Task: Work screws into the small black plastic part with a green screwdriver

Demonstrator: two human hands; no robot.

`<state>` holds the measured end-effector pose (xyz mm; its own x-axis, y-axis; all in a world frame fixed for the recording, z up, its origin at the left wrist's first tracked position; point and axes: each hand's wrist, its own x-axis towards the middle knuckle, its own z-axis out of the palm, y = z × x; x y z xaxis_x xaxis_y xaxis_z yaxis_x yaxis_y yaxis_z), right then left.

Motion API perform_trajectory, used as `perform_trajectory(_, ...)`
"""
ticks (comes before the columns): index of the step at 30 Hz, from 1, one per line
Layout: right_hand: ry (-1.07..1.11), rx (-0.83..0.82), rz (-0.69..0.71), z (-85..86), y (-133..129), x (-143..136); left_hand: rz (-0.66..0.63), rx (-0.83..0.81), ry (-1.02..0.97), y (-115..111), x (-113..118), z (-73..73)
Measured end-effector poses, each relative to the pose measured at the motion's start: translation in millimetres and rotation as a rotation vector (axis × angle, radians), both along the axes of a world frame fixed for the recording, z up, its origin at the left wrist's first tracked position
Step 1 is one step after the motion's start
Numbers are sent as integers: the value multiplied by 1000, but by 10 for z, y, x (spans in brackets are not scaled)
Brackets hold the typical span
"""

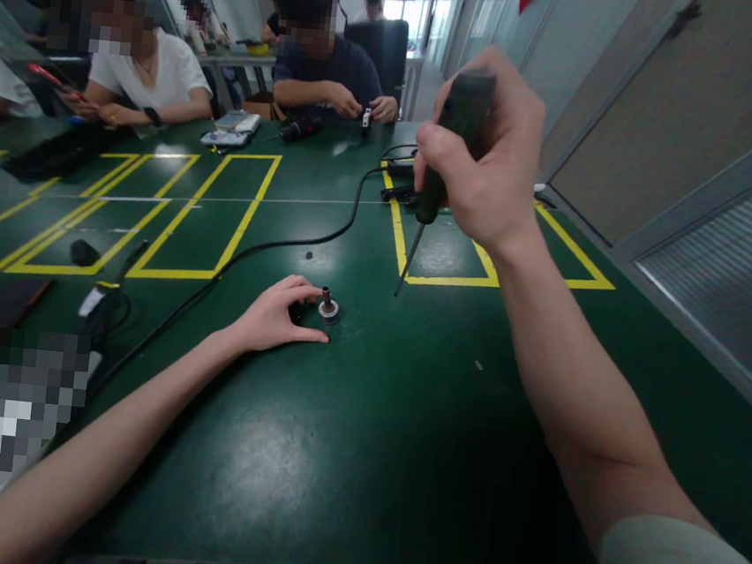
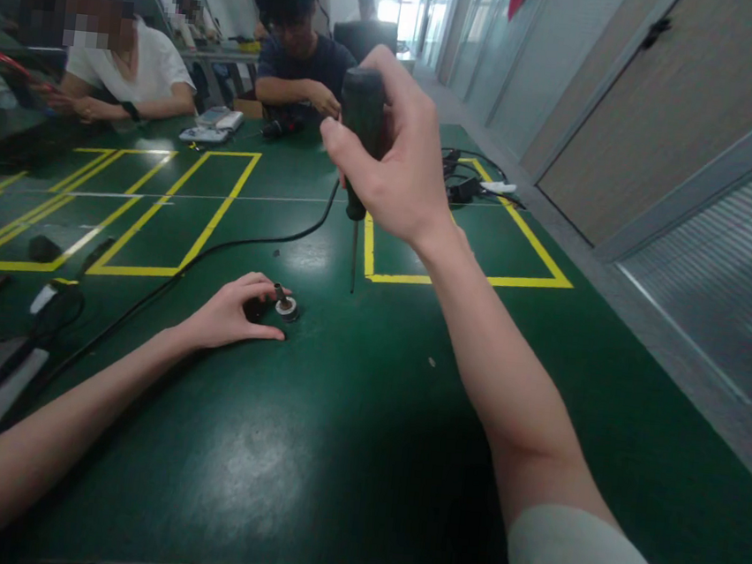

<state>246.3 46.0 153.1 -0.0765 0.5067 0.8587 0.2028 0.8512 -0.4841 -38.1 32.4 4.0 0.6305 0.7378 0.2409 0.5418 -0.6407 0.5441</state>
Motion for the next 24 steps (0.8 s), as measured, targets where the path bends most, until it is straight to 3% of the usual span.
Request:
perform_trajectory(5,-66,26,-47,-57,132,81,13,89,72,55,81,-7)
perform_trajectory(15,-114,14,-69,-60,124,71,21,206,63,46,121,-39)
perform_trajectory(20,-114,35,-81,-51,118,72,178,182,75,100,-99,58)
perform_trajectory(24,-120,66,-106,-42,111,80,455,134,100,148,-402,249)
